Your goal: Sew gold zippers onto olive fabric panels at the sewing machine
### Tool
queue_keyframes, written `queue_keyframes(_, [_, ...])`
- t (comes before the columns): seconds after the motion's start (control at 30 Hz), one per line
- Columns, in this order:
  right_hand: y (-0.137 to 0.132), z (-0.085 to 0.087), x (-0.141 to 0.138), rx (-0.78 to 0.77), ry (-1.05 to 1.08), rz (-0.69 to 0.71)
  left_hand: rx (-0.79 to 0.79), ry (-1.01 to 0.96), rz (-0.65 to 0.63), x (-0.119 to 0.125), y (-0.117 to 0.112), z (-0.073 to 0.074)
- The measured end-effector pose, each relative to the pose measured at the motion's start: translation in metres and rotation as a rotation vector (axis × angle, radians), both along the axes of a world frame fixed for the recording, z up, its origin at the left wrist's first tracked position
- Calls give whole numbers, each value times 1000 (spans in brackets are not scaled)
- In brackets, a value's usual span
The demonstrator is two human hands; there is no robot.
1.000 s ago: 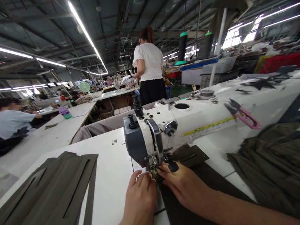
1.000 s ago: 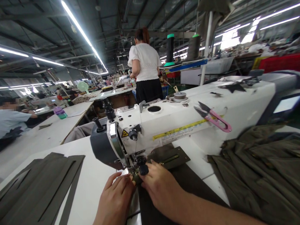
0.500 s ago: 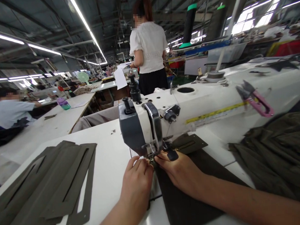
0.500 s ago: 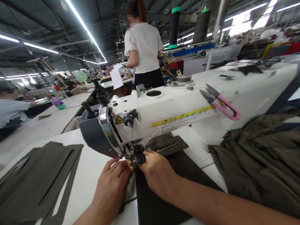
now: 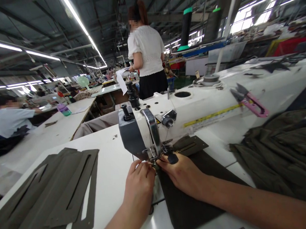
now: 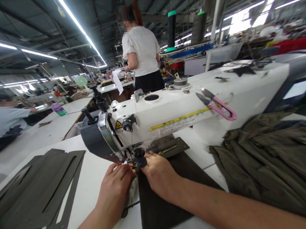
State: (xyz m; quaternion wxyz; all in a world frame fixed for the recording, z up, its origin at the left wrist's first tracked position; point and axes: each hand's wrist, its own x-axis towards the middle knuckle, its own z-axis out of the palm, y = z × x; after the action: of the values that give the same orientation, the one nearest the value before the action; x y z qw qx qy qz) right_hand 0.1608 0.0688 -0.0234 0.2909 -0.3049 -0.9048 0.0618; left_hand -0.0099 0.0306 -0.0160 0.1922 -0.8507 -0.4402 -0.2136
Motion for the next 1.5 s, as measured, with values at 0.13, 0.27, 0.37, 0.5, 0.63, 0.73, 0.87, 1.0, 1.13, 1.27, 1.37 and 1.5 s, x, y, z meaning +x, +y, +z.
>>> queue_keyframes(0.13, [1,-1,-1,-2,10,0,-10,1,-1,0,0,-1])
queue_keyframes(0.27, [1,-2,-3,31,16,-20,13,-10,-3,-1,2,-2])
queue_keyframes(0.37, [1,-1,-3,48,44,-25,35,-23,-7,-1,3,-3])
queue_keyframes(0.5, [0,1,-4,22,64,-14,22,-31,-1,-2,3,-5])
queue_keyframes(0.63, [-2,1,-5,24,74,-16,45,-51,-13,-3,3,-8])
queue_keyframes(0.73, [1,-1,-6,40,70,-25,52,-78,-22,-5,4,-9])
queue_keyframes(0.87, [-1,0,3,113,-39,-198,-16,-127,8,-6,2,-3])
queue_keyframes(1.0, [-35,6,27,208,-235,-314,-130,-148,-4,-9,-11,11])
queue_keyframes(1.13, [-83,4,47,410,-290,-140,-200,-149,-37,-11,-32,21])
queue_keyframes(1.27, [-99,-2,54,512,-258,-32,-226,-169,-39,-11,-43,21])
queue_keyframes(1.37, [-97,-4,56,503,-227,23,-230,-209,-34,-9,-44,19])
queue_keyframes(1.5, [-96,-13,51,567,-174,23,-216,-238,-35,-9,-45,17])
